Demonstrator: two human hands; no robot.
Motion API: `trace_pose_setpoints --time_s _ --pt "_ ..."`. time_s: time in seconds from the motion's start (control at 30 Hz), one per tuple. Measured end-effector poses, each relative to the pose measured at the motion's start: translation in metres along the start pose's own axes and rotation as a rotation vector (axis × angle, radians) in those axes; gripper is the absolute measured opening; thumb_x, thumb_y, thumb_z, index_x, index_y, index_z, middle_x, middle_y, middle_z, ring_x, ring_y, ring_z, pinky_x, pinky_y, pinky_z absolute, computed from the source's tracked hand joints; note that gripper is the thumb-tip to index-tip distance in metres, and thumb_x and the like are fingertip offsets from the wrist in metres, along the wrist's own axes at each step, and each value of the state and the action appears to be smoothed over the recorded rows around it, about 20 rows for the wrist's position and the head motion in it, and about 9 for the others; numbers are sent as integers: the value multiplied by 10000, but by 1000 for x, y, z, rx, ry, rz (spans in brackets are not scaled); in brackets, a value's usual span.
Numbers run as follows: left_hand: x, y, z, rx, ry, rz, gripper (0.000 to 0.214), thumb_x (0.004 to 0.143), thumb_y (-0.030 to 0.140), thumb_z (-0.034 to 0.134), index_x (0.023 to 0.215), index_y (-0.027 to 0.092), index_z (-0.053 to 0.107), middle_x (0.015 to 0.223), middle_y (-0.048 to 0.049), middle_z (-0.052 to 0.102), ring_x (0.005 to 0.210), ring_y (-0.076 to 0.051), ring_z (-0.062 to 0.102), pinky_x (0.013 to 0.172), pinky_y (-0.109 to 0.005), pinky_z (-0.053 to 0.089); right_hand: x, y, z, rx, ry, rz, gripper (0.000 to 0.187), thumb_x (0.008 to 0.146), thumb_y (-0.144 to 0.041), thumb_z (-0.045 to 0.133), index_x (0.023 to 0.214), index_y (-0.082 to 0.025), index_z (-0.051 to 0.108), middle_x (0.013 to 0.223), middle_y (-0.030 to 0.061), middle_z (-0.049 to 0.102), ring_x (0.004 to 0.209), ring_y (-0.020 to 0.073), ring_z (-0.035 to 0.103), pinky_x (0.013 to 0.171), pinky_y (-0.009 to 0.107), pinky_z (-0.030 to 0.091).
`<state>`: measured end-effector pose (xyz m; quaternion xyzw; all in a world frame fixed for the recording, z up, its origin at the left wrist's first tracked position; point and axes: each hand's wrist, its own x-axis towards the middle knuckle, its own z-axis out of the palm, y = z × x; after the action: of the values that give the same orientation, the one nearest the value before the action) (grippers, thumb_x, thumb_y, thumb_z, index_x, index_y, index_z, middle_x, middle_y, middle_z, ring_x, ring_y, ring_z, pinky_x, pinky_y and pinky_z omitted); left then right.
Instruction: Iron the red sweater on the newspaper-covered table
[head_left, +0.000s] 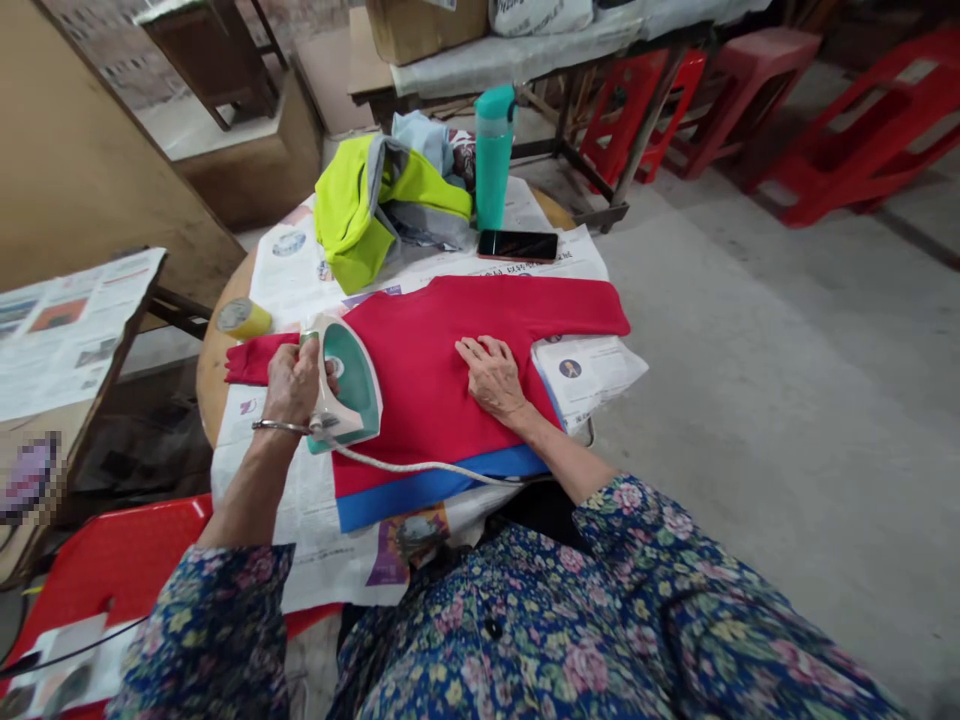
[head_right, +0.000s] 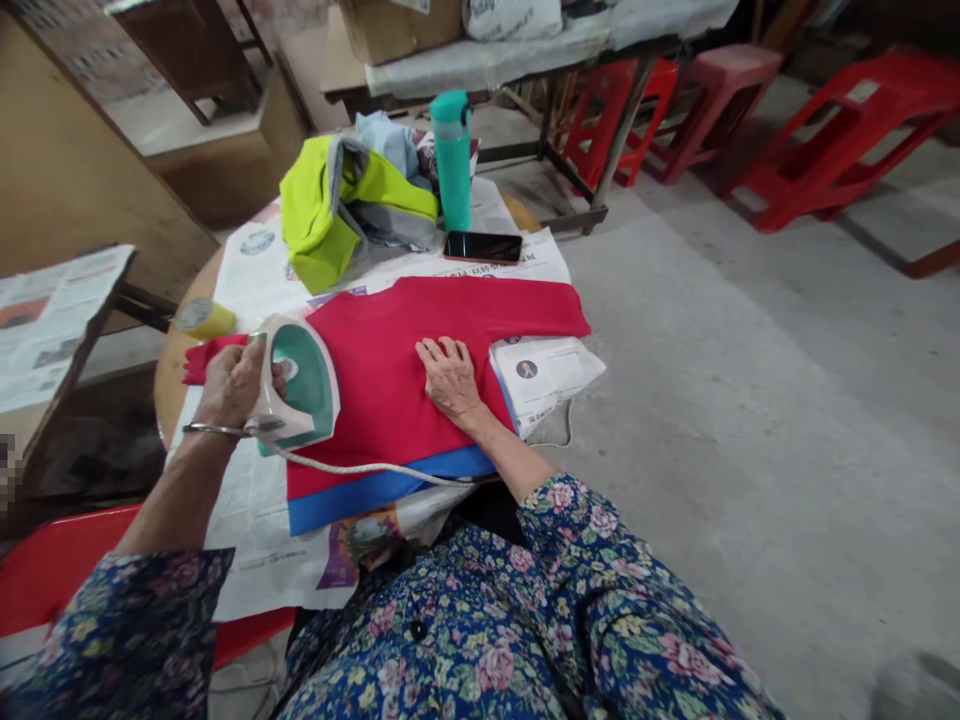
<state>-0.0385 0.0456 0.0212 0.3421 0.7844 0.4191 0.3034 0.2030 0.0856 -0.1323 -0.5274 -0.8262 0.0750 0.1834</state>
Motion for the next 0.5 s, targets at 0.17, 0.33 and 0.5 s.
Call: trace_pose_setpoints --time_s 0.17,0.33,0.5 --pt "-16 -6 5 36 -155 99 204 991 346 612 835 240 534 538 61 574 382 -118 505 402 -229 407 -1 0 1 5 8 2 641 1002 -60 409 1594 -143 641 1603 155 657 1427 347 537 1210 536 392" --pt "-15 -8 31 -36 -393 188 285 984 364 689 799 235 515 592 53 587 413 -103 529 431 -217 437 -1 -2 -1 -19 -8 18 639 1014 -45 401 1594 -151 645 1604 141 659 1418 329 549 1210 495 387" --pt "-7 13 64 -20 -474 239 261 995 329 708 815 228 547 607 56 594 406 -100 533 408 -204 401 -3 0 0 -32 4 16 619 1012 -42 410 1557 -154 680 1568 158 683 1413 336 548 1195 498 398"
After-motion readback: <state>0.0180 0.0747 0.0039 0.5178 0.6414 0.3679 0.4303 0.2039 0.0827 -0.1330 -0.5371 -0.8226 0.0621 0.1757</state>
